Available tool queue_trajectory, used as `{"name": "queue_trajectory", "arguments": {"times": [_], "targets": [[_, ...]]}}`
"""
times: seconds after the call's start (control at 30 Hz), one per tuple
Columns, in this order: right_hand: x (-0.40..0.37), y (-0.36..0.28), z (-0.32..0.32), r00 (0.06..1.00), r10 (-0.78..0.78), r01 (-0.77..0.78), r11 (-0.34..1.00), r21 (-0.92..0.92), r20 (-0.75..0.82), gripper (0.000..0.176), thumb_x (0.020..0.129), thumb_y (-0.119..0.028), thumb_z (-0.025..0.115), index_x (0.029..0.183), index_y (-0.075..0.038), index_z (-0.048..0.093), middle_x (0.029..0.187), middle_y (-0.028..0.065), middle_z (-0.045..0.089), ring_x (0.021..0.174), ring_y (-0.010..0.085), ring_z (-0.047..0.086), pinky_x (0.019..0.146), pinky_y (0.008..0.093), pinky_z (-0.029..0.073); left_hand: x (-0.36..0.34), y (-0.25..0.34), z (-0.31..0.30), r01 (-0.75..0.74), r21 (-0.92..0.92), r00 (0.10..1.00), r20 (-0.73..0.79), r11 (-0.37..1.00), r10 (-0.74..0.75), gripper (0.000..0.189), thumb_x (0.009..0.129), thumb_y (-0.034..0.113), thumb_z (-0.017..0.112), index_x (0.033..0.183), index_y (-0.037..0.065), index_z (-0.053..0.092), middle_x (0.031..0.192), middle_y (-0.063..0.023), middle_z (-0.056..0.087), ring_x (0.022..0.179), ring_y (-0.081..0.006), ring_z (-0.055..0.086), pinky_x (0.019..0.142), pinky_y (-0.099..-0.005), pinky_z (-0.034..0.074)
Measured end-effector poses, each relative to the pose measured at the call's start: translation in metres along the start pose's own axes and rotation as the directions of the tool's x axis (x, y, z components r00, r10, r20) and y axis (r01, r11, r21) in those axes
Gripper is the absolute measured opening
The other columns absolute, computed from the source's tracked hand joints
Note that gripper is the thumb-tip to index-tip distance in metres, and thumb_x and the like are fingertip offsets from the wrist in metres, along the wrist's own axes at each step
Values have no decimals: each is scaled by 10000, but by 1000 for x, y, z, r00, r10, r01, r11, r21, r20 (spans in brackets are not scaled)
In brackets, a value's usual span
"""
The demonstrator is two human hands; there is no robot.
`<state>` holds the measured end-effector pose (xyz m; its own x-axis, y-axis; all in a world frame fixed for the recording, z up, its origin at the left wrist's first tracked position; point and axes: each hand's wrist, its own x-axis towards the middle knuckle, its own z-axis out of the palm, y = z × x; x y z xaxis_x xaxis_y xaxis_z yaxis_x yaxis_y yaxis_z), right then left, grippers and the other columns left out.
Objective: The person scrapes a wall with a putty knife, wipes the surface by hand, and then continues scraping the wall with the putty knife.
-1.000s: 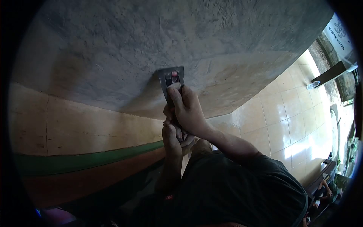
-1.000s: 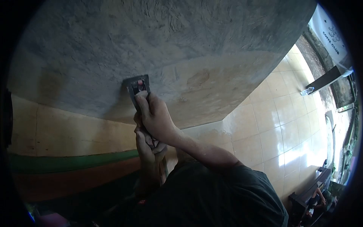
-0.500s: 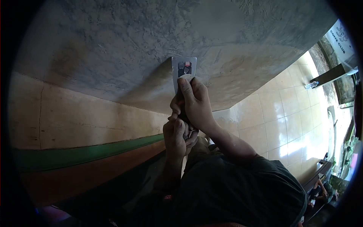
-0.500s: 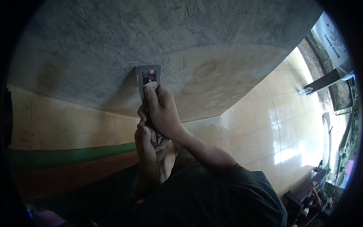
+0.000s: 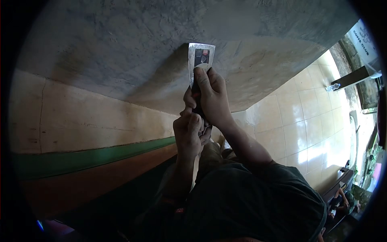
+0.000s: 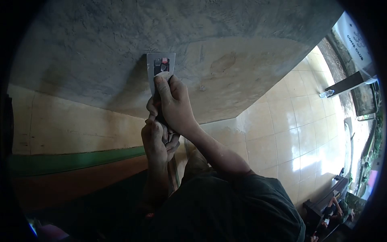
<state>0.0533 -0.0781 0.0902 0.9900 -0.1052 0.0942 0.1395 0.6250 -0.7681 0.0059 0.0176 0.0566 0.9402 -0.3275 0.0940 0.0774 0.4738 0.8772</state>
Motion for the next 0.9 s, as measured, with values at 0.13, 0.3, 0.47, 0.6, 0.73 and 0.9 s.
{"name": "queue_trajectory", "arguments": {"times": [0.13, 0.3, 0.47, 0.6, 0.73, 0.9], "targets": [[2, -3, -5, 999, -37, 37, 999, 29, 18, 245, 984, -246, 413, 891, -20, 403, 600, 39, 455, 415, 93, 483, 374, 226, 420, 2, 3, 12, 61, -26, 983, -170, 998, -65, 393, 918, 293, 558, 665, 25, 422, 547, -6, 376, 370, -44, 320, 312, -180, 230], [-1, 4, 0, 996, 65, -70, 994, 87, 56, 248, 984, -259, 416, 907, -23, 403, 624, 47, 474, 427, 86, 488, 381, 213, 418, -4, -2, 2, -10, -12, 985, -171, 1000, 7, 380, 900, 273, 591, 652, 26, 441, 551, -11, 404, 387, -49, 345, 328, -177, 258], [-1, -6, 5, 1000, 10, -9, 997, 76, -10, 255, 984, -261, 413, 906, -19, 402, 630, 37, 463, 428, 84, 489, 381, 213, 417, 5, 5, -1, 23, 38, 992, -129, 999, -17, 407, 884, 263, 621, 609, 35, 425, 531, 11, 377, 387, -40, 329, 335, -186, 248], [4, -1, 4, 1000, -6, 6, 999, 39, -13, 278, 982, -280, 420, 898, -15, 400, 588, 46, 470, 426, 86, 489, 381, 221, 410, 2, 11, -5, 58, -10, 990, -128, 998, -58, 401, 883, 233, 622, 590, 32, 436, 533, 18, 379, 406, -40, 348, 351, -184, 256], [-1, 7, 2, 1000, -19, 20, 999, 42, -8, 281, 982, -280, 422, 896, -13, 400, 564, 41, 466, 417, 93, 487, 383, 223, 404, 6, 8, -6, 56, 24, 994, -98, 998, -54, 410, 890, 237, 608, 583, 39, 422, 531, 16, 380, 407, -43, 360, 340, -187, 250], [6, 8, 8, 997, -68, 69, 997, 40, -23, 257, 983, -259, 420, 905, -14, 404, 607, 29, 456, 419, 92, 488, 377, 219, 408, 12, 7, -15, -28, 28, 998, -58, 999, 30, 410, 901, 235, 589, 583, 39, 418, 530, 14, 378, 410, -39, 337, 339, -190, 244]]}}
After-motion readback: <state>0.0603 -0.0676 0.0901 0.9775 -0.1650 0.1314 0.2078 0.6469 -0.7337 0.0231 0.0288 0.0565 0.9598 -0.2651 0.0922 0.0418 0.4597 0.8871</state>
